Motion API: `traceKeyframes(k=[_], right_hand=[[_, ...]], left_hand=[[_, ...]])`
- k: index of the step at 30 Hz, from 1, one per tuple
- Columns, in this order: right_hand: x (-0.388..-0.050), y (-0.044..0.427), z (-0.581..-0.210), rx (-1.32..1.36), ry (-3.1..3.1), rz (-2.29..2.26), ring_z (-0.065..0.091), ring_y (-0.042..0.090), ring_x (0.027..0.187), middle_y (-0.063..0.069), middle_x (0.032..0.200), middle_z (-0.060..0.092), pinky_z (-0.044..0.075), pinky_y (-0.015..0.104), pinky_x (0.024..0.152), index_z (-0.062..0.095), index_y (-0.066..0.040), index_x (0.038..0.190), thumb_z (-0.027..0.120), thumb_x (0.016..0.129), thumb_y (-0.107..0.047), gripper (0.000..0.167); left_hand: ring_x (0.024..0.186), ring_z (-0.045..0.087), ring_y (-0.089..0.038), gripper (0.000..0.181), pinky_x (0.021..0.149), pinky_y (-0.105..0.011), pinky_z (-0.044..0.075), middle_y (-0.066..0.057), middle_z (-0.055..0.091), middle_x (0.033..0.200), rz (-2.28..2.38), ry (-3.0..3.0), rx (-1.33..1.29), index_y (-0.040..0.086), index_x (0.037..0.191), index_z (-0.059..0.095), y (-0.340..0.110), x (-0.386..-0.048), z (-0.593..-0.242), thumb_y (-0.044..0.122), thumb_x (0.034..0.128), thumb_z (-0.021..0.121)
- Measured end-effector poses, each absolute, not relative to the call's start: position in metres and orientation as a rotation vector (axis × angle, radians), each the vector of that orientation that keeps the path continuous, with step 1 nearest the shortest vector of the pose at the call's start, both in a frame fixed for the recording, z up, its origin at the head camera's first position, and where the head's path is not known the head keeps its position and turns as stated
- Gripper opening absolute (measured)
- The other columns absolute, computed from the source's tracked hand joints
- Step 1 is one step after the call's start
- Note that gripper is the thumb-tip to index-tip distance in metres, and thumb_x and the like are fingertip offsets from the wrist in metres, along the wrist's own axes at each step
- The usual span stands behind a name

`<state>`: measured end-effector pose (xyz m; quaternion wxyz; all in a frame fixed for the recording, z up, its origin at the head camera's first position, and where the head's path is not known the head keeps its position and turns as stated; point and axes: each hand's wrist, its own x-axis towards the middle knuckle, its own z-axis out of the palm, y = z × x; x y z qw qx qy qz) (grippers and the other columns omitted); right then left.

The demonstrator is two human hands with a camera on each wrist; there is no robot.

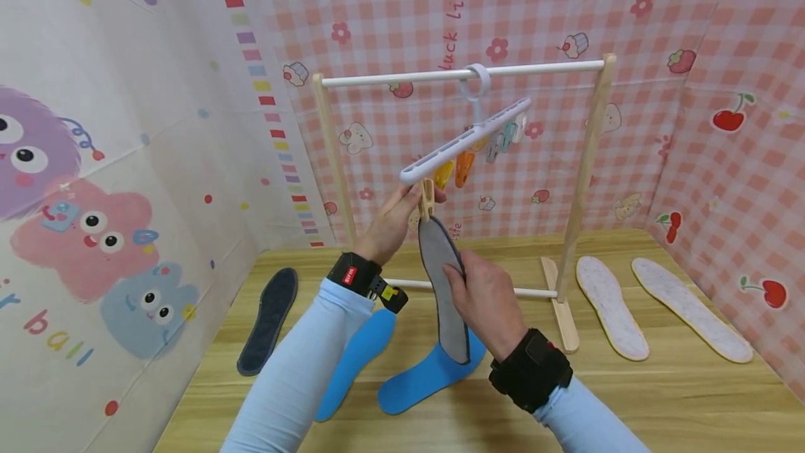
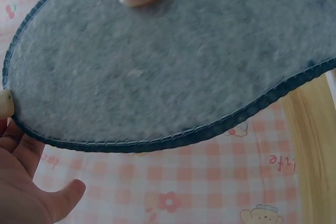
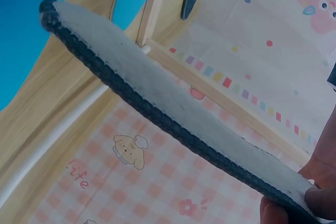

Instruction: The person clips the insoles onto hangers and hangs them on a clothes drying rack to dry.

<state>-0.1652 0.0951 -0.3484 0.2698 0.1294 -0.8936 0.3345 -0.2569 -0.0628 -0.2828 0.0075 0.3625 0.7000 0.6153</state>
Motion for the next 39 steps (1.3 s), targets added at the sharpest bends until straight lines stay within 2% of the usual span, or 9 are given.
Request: traceKeyframes(k=[5,9,13,17,20,24,29,36,39], right_hand=[[-0.1659,0.0933,-0.3464,0.329,-2.411,0.923,0.061,0.016,0.061,0.007,0.078,0.066,0.047,0.027,0.049,0.063,-0.002,0.096,0.065,0.097,-0.018,0.016],[-0.1671,0.0924,-0.3443,0.342,-2.39,0.91,0.059,0.017,0.059,0.006,0.074,0.062,0.046,0.029,0.05,0.062,-0.001,0.093,0.065,0.097,-0.016,0.016],[-0.1685,0.0921,-0.3431,0.357,-2.378,0.901,0.055,0.016,0.055,0.004,0.069,0.057,0.043,0.03,0.049,0.06,-0.002,0.089,0.067,0.096,-0.015,0.016],[-0.1689,0.0916,-0.3433,0.355,-2.386,0.901,0.056,0.016,0.056,0.005,0.07,0.058,0.044,0.029,0.048,0.06,-0.002,0.088,0.068,0.096,-0.015,0.016],[-0.1686,0.091,-0.3436,0.356,-2.391,0.897,0.059,0.017,0.057,0.006,0.072,0.06,0.045,0.029,0.049,0.061,-0.002,0.089,0.068,0.095,-0.015,0.016],[-0.1674,0.09,-0.3437,0.356,-2.405,0.895,0.06,0.017,0.058,0.006,0.073,0.062,0.045,0.028,0.049,0.061,-0.002,0.09,0.069,0.095,-0.016,0.017],[-0.1673,0.0889,-0.3442,0.347,-2.426,0.892,0.061,0.018,0.059,0.007,0.074,0.064,0.047,0.028,0.049,0.062,-0.002,0.09,0.07,0.094,-0.017,0.018],[-0.1682,0.0894,-0.3488,0.364,-2.446,0.891,0.061,0.017,0.063,0.008,0.083,0.068,0.047,0.029,0.054,0.068,0.001,0.107,0.071,0.094,-0.017,0.023],[-0.1685,0.0899,-0.3509,0.36,-2.457,0.89,0.06,0.017,0.063,0.007,0.084,0.068,0.046,0.03,0.055,0.068,0.001,0.112,0.07,0.094,-0.017,0.026]], left_hand=[[0.133,0.04,-0.025,0.047,0.114,-0.052,0.019,-0.019,0.052,0.13,1.942,2.173,1.117,0.006,0.148,0.035,-0.0615,-0.2562,-0.2845,0.031,0.1095,0.025],[0.13,0.041,-0.027,0.047,0.113,-0.05,0.023,-0.02,0.052,0.13,1.946,2.155,1.115,0.01,0.151,0.031,-0.061,-0.2561,-0.2858,0.031,0.1095,0.025],[0.131,0.04,-0.028,0.046,0.112,-0.048,0.025,-0.021,0.05,0.132,1.953,2.154,1.113,0.002,0.144,0.038,-0.0607,-0.2559,-0.2855,0.03,0.1098,0.025],[0.133,0.037,-0.027,0.046,0.113,-0.048,0.023,-0.021,0.047,0.136,1.945,2.17,1.116,-0.003,0.135,0.044,-0.0606,-0.2552,-0.2846,0.03,0.1098,0.024],[0.133,0.038,-0.027,0.047,0.113,-0.048,0.023,-0.02,0.05,0.134,1.944,2.175,1.106,0.0,0.141,0.041,-0.0615,-0.2545,-0.2856,0.031,0.1097,0.025],[0.132,0.041,-0.026,0.049,0.112,-0.049,0.024,-0.018,0.054,0.128,1.949,2.173,1.077,0.011,0.152,0.031,-0.0631,-0.2542,-0.2883,0.034,0.1093,0.026],[0.135,0.039,-0.026,0.049,0.114,-0.047,0.022,-0.018,0.052,0.133,1.939,2.185,1.059,0.014,0.153,0.03,-0.0652,-0.2541,-0.2889,0.035,0.1093,0.025],[0.136,0.037,-0.025,0.047,0.114,-0.047,0.021,-0.02,0.052,0.133,1.978,2.208,0.996,0.007,0.15,0.033,-0.0667,-0.257,-0.2898,0.029,0.1098,0.024],[0.139,0.034,-0.023,0.048,0.115,-0.047,0.021,-0.016,0.05,0.14,1.98,2.251,0.943,0.006,0.15,0.035,-0.0692,-0.2573,-0.2914,0.032,0.1096,0.024]])
